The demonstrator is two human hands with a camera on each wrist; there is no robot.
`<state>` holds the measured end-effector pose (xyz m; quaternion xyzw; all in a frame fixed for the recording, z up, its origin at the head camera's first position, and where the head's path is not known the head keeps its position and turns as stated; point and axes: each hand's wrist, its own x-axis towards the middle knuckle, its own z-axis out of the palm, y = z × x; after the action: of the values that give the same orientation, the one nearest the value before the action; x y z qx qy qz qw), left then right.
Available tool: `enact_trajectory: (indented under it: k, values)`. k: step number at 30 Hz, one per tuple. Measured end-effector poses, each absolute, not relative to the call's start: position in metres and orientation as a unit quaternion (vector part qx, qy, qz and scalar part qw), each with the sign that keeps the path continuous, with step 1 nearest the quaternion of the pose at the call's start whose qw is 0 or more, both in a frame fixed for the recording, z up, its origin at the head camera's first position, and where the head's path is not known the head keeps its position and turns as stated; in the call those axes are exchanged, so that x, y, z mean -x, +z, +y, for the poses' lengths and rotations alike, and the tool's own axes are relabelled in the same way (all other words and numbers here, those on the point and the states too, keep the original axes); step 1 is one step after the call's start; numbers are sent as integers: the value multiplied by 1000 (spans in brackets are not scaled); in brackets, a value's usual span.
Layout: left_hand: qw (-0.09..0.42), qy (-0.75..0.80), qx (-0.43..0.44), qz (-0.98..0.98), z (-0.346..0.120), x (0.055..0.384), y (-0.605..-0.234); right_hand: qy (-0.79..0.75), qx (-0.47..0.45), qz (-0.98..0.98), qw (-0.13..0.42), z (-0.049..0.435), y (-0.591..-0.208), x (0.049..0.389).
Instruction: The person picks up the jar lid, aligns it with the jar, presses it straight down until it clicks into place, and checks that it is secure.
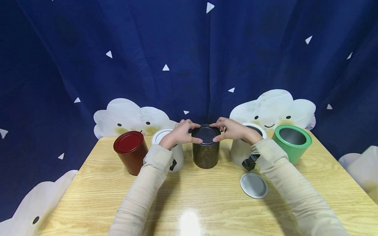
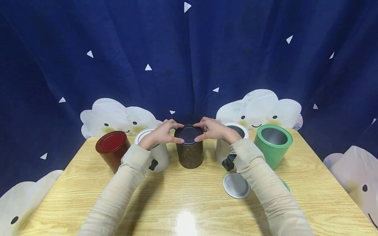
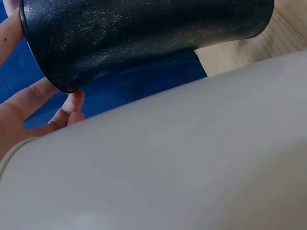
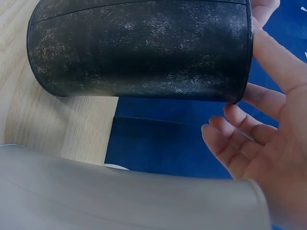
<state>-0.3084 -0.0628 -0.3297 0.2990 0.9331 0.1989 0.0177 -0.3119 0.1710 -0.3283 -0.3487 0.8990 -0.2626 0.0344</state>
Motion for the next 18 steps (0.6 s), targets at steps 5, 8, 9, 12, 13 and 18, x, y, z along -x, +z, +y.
enact_trajectory:
  k: [5, 8, 9, 12, 13, 18]
  values:
    - [-4, 213, -302, 929, -63, 306, -333, -249, 347, 904, -7, 174, -330, 311]
    - [-33, 232, -309, 922, -64, 304, -335, -257, 339, 905, -29, 176, -332, 309]
    - [-43, 237, -311, 919, -65, 304, -336, -263, 335, 904, -33, 177, -332, 308]
    - [-75, 250, -318, 911, -66, 301, -337, -285, 326, 901, -44, 180, -333, 305]
    - [-86, 255, -321, 908, -66, 300, -336, -291, 324, 899, -49, 181, -333, 304]
    - [-122, 287, -334, 889, -70, 293, -335, -312, 330, 887, -78, 186, -331, 296]
